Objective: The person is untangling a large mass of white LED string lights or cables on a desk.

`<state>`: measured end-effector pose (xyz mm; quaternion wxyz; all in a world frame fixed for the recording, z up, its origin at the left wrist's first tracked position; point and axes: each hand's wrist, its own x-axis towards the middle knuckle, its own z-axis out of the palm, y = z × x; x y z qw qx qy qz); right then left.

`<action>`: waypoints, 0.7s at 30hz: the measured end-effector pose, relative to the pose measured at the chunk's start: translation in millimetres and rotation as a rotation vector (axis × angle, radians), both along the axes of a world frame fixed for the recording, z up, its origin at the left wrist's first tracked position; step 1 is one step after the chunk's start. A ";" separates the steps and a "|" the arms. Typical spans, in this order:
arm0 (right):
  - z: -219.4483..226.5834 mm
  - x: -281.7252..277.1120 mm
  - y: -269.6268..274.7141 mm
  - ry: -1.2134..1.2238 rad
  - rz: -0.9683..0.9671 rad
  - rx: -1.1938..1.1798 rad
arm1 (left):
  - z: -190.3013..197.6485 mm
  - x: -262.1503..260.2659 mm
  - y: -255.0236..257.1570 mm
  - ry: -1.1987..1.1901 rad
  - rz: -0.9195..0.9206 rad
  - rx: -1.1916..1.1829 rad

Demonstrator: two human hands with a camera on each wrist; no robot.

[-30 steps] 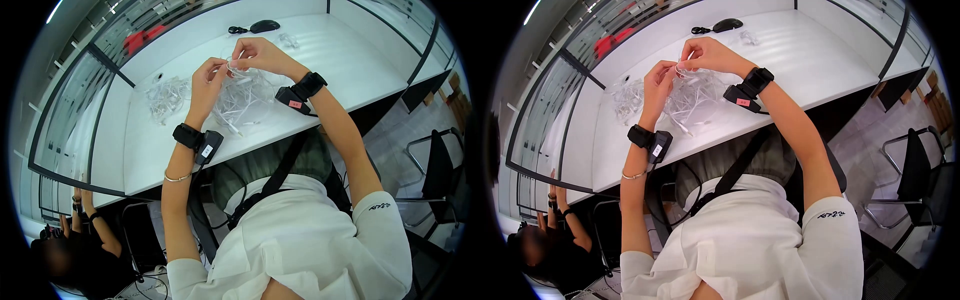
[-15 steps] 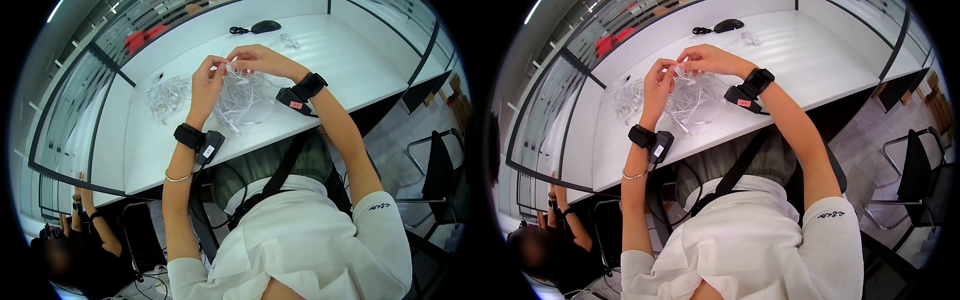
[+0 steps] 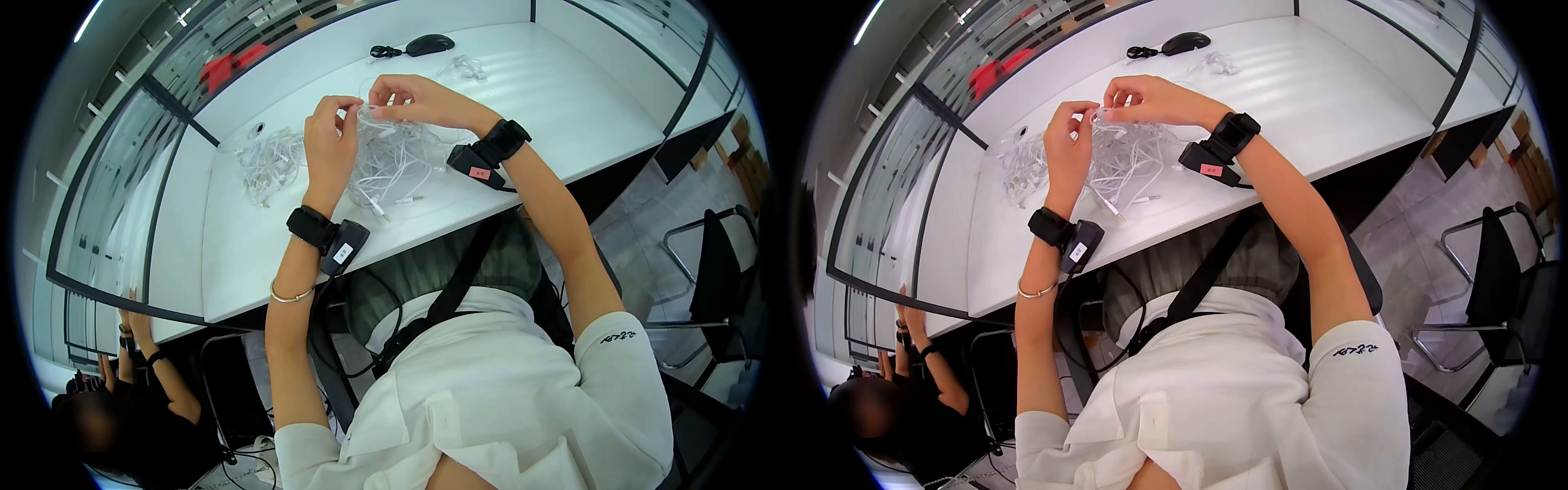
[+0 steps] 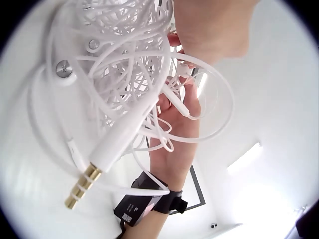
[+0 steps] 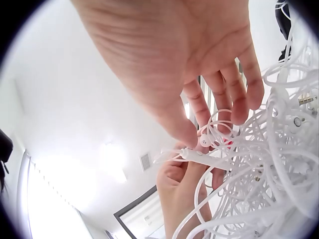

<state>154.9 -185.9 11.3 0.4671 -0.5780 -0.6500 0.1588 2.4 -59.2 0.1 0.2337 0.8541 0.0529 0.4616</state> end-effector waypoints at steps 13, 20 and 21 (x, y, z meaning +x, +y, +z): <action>-2.2 2.5 1.5 -0.117 0.110 0.035 | -3.1 1.3 5.7 -0.026 0.022 -0.048; -0.1 6.0 3.4 0.172 0.022 0.065 | 6.4 -6.6 9.8 -0.287 0.015 -0.265; -0.2 9.5 4.6 0.182 0.001 0.069 | 6.9 -7.7 12.8 -0.276 0.023 -0.274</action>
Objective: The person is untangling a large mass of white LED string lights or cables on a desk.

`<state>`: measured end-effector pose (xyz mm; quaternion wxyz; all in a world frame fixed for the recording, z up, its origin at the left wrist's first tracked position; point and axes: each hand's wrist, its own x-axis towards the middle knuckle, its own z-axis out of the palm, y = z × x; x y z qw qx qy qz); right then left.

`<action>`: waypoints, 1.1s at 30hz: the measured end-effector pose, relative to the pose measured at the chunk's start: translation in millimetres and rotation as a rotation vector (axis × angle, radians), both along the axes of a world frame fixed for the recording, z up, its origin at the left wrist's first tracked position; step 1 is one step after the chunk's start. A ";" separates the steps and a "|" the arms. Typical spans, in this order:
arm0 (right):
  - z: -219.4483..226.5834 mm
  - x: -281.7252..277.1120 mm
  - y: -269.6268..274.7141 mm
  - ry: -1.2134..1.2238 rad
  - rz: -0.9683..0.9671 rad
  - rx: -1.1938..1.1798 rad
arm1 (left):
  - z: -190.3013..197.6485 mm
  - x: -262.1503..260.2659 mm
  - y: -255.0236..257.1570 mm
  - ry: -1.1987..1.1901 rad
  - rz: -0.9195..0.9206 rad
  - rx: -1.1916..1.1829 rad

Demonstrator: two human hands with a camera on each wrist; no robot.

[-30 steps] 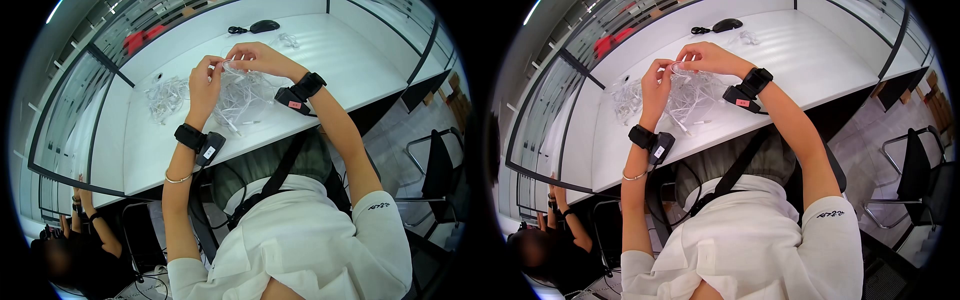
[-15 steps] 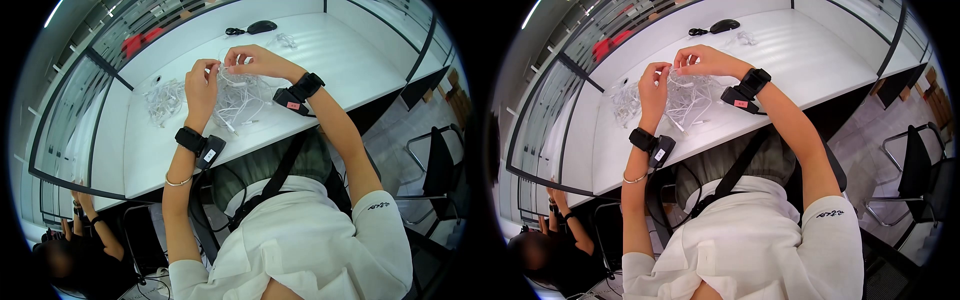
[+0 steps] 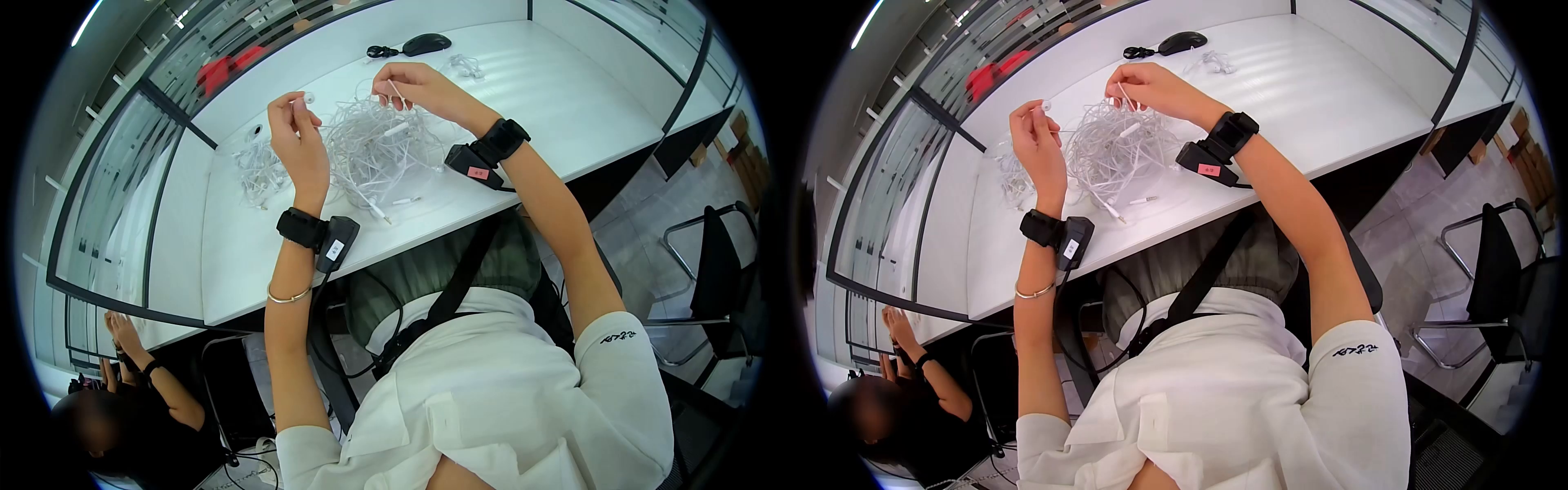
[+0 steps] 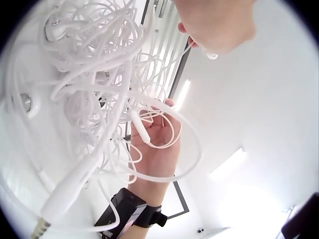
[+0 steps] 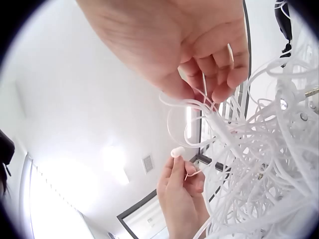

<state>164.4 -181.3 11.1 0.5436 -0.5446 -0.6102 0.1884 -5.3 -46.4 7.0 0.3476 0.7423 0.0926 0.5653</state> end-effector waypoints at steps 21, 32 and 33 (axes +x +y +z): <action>6.0 4.0 -5.8 0.112 0.021 0.116 | -8.7 4.5 6.7 0.227 0.016 0.089; 12.5 -32.5 -21.2 -0.253 0.547 -0.238 | -9.6 6.8 5.9 0.194 -0.063 -0.009; 11.1 -34.4 -21.7 -0.326 0.556 -0.262 | -10.4 7.3 6.1 0.191 -0.068 -0.013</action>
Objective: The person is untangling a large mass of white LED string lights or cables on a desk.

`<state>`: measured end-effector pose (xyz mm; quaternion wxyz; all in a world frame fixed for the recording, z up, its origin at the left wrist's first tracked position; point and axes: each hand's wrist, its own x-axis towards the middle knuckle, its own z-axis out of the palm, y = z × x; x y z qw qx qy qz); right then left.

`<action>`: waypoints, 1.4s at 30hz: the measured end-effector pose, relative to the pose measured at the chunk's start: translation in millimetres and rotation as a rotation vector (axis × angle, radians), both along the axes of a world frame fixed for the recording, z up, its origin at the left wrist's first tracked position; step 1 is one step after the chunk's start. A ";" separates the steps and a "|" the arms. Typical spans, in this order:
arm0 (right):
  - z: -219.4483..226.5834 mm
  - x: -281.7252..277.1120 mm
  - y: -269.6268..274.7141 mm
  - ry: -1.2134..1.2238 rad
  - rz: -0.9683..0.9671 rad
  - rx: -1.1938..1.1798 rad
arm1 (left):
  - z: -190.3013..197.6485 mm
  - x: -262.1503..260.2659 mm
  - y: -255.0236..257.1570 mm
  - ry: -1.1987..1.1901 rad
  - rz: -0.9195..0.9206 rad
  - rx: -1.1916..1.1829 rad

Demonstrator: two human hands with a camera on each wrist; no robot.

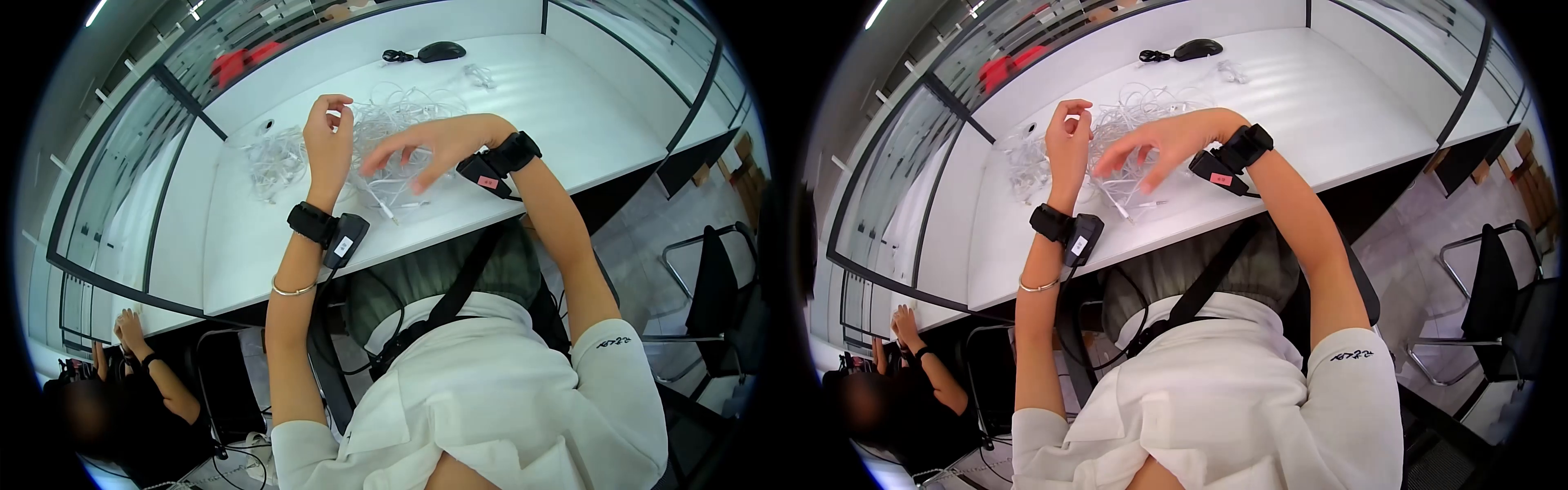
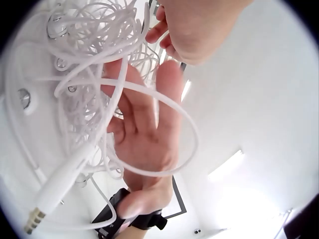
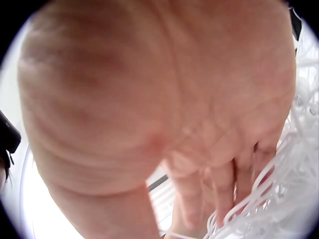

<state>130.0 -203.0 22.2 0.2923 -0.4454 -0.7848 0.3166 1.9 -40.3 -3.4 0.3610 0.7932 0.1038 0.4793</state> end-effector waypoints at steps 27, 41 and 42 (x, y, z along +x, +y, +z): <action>-2.3 48.2 14.9 0.700 -0.850 0.727 | 5.1 -4.3 -10.8 0.033 -0.418 -0.128; -11.4 68.9 17.0 0.494 -0.789 0.508 | 9.4 -8.0 -10.6 -0.329 -0.287 -0.191; -11.7 70.1 17.6 0.377 -0.754 0.436 | 9.1 -8.6 -8.6 -0.318 -0.292 -0.176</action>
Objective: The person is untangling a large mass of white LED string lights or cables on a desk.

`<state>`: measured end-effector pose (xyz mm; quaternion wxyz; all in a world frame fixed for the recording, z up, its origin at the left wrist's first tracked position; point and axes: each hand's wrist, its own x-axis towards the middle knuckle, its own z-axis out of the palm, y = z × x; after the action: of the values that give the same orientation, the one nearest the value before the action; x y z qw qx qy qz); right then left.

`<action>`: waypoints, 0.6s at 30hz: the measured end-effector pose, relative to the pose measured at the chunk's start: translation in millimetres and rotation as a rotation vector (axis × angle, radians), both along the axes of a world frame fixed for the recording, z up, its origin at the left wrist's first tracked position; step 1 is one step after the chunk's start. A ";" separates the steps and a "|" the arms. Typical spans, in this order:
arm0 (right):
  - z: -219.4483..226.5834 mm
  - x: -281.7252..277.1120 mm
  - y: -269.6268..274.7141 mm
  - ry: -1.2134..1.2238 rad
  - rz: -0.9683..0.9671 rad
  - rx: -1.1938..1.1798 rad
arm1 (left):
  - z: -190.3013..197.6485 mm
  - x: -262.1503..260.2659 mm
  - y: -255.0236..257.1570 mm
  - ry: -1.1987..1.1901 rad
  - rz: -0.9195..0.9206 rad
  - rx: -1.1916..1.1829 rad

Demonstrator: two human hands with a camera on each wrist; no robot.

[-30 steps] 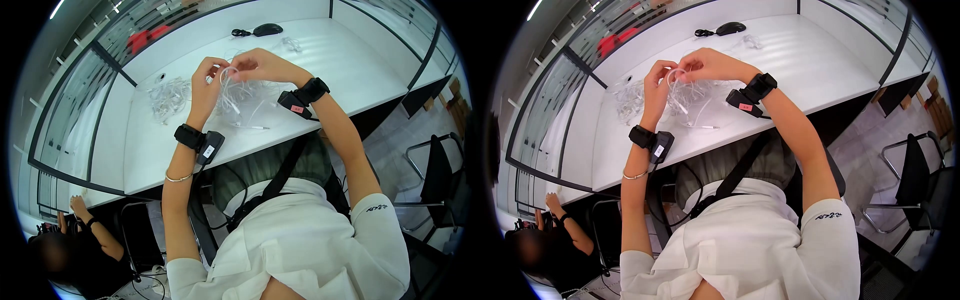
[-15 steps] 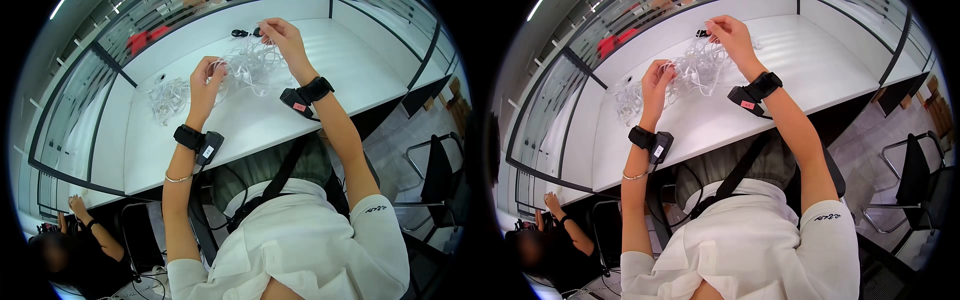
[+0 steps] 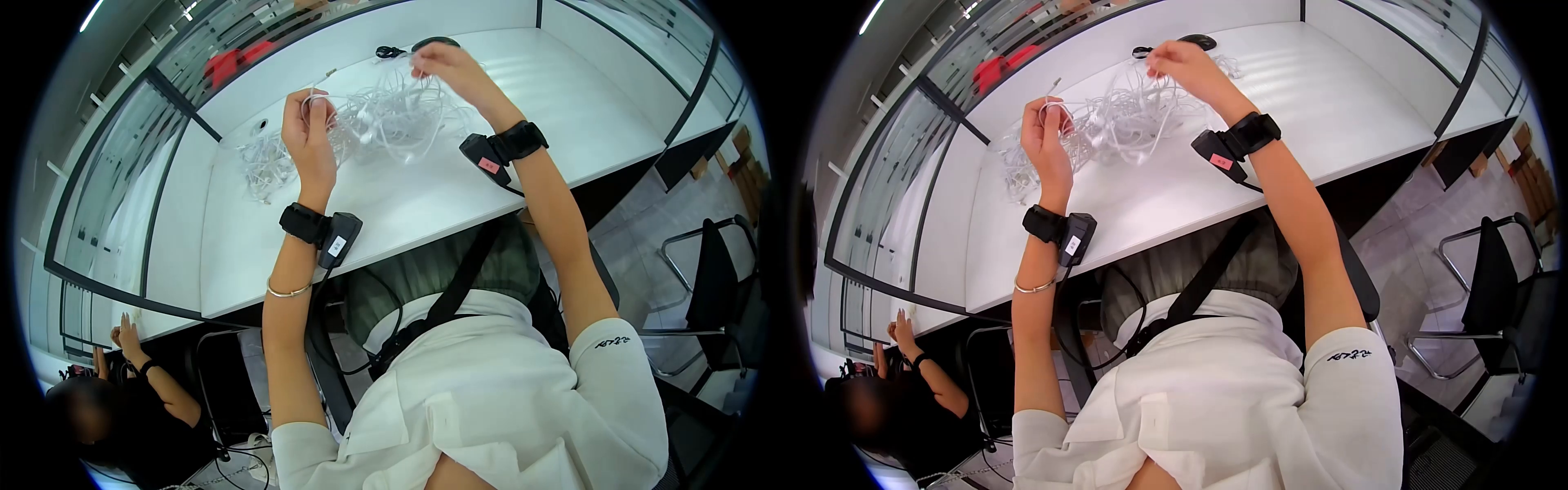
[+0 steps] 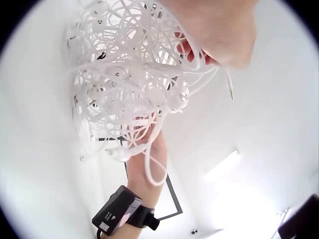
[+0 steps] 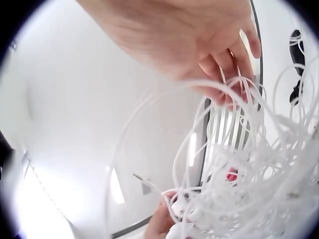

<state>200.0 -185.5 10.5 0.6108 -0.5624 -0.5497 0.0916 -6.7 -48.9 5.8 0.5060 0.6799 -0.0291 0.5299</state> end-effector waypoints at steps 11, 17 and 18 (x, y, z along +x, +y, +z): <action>19.2 -41.7 -6.1 -0.165 0.061 0.319 | -2.4 0.6 0.7 0.151 0.015 0.036; 14.1 -52.6 -7.4 -0.321 0.276 -0.153 | -0.9 0.0 -1.6 0.186 0.017 0.000; 12.6 -51.4 -6.7 -0.329 0.293 -0.220 | -2.6 -0.3 3.3 0.190 0.042 0.011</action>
<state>148.6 -192.2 23.0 0.4283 -0.5474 -0.7041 0.1456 -7.0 -45.7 3.1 0.4915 0.7305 0.0305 0.4732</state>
